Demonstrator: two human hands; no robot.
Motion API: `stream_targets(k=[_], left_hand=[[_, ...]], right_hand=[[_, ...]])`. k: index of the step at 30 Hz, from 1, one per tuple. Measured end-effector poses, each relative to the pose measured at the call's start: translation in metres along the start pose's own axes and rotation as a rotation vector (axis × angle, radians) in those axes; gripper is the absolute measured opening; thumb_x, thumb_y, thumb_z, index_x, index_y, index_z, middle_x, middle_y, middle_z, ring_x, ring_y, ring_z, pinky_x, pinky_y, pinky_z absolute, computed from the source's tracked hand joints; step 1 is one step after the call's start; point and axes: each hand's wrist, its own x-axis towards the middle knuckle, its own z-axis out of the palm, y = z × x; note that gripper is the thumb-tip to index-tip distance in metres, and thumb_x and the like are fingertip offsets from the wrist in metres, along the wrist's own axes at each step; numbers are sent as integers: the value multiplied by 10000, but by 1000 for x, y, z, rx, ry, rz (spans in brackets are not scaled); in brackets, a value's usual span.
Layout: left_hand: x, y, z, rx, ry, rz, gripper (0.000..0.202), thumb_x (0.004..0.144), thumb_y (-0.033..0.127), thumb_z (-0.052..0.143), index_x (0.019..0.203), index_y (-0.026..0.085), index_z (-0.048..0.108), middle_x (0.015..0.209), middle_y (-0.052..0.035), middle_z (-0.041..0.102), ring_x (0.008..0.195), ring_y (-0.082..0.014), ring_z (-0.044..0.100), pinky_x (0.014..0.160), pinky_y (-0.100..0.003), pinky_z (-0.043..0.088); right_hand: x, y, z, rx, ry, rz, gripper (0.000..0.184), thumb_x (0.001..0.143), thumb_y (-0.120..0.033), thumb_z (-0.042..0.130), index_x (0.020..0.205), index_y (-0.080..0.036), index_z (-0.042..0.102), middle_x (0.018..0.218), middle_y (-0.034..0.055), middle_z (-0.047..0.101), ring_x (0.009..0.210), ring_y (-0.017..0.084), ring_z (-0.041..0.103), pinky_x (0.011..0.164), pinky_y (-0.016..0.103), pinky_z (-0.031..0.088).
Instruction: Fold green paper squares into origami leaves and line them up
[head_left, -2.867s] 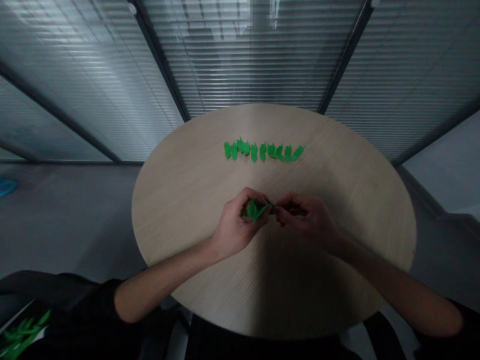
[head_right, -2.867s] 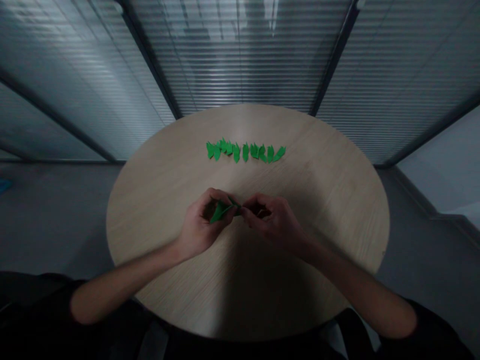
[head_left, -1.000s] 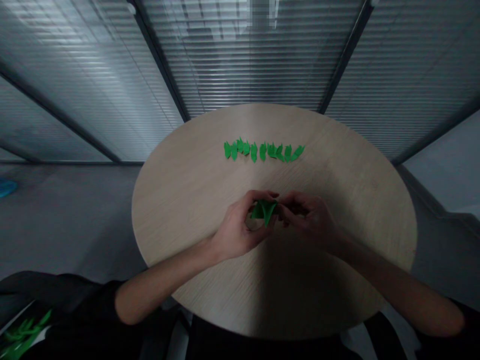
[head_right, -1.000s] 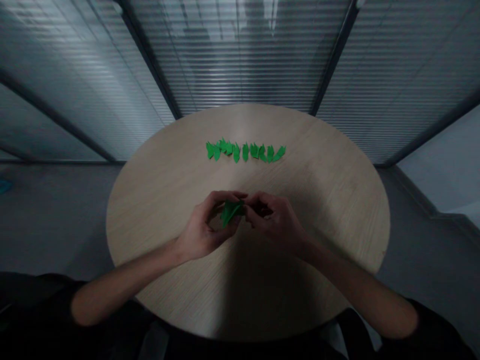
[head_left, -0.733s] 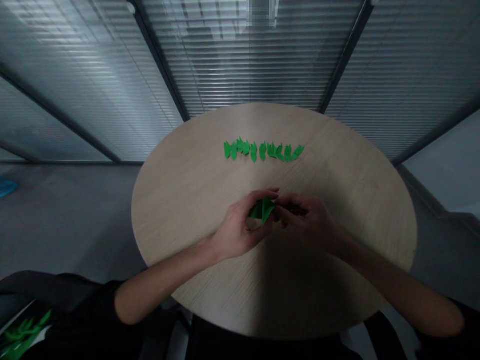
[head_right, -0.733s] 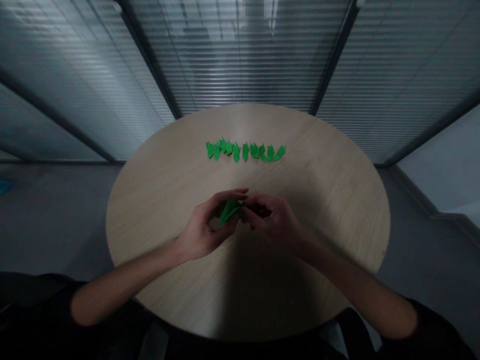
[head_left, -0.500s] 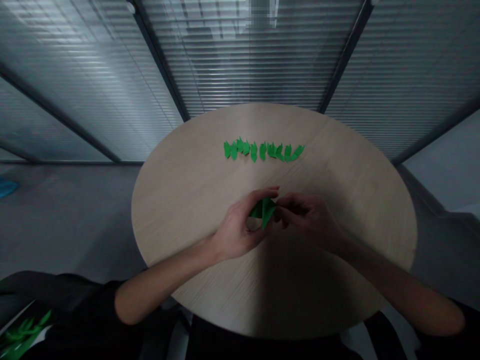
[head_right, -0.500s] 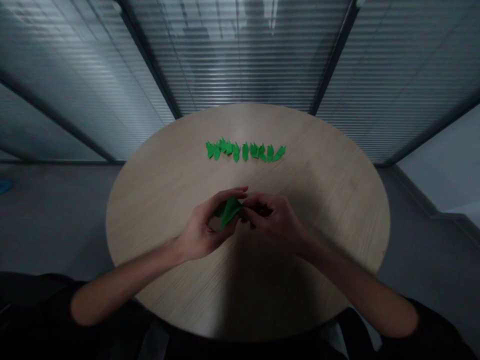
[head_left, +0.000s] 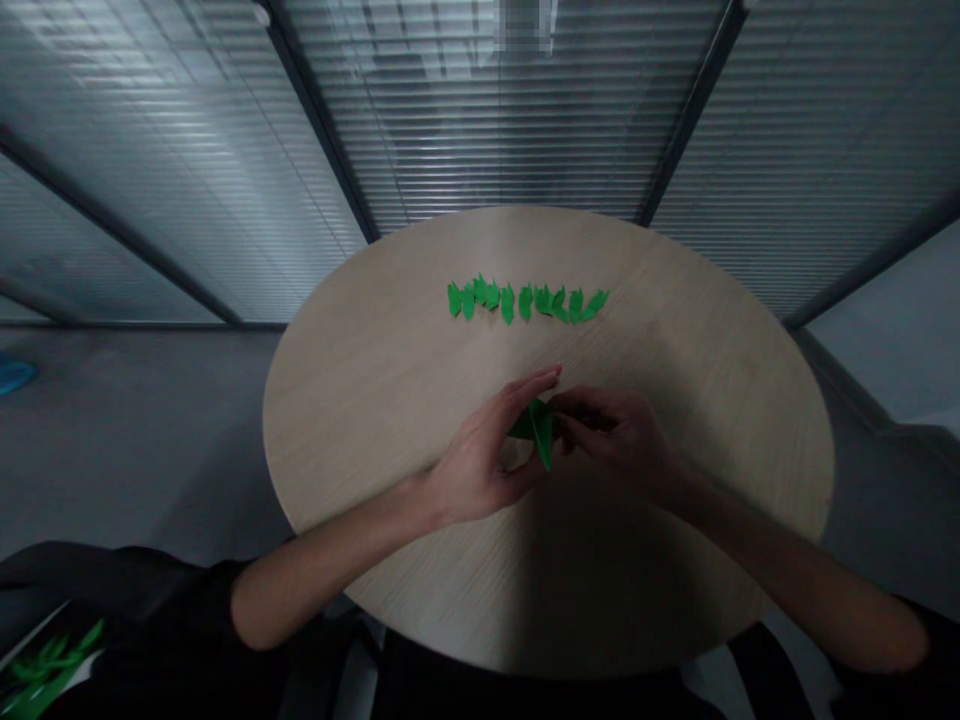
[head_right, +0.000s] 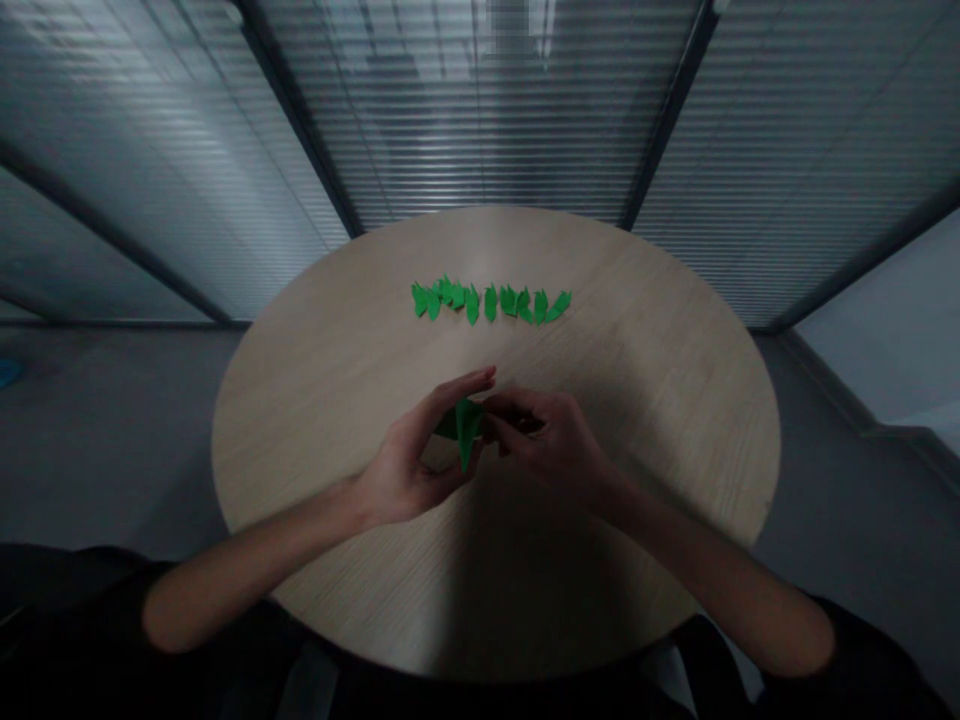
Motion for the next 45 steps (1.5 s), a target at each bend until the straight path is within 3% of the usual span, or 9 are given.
stream_targets(k=[6,13,22,38,45], left_hand=[[-1,3,-1,39,18,-51,852,830,81,711,1590,246,362,1542,-189,528,1385,-342,580,1138,-559,542],[2,-1,-2,106,144,49,677,815,91,742,1423,225,475,1434,-179,566,1334,-328,585,1057,-550,566],[-1,-3,-1,102,212,30,482,811,94,785,1174,234,501,1362,-140,561,1233,-289,623,989,-524,578],[0,-2,1,197,116,22,281,866,130,730,1069,198,547,1337,-136,491,1163,-264,634,952,-485,619],[0,1,2,195,86,36,293,863,128,717,1101,199,560,1332,-133,479,1154,-263,637,909,-470,641]], right_hand=[[-1,-2,0,-22,42,-14,77,895,-233,695,913,-188,755,729,12,758,597,119,701,566,210,570],[-2,-3,0,13,116,-26,94,899,-283,733,909,-195,760,725,11,767,597,119,718,571,207,587],[-1,-2,0,27,143,-20,83,887,-290,762,901,-211,779,733,5,773,607,120,721,582,212,592],[-4,0,0,-84,113,-52,99,917,-289,721,909,-196,753,744,4,754,630,124,707,586,217,559],[-3,-4,1,-35,109,20,155,870,-339,768,870,-190,727,705,13,750,623,159,725,562,240,570]])
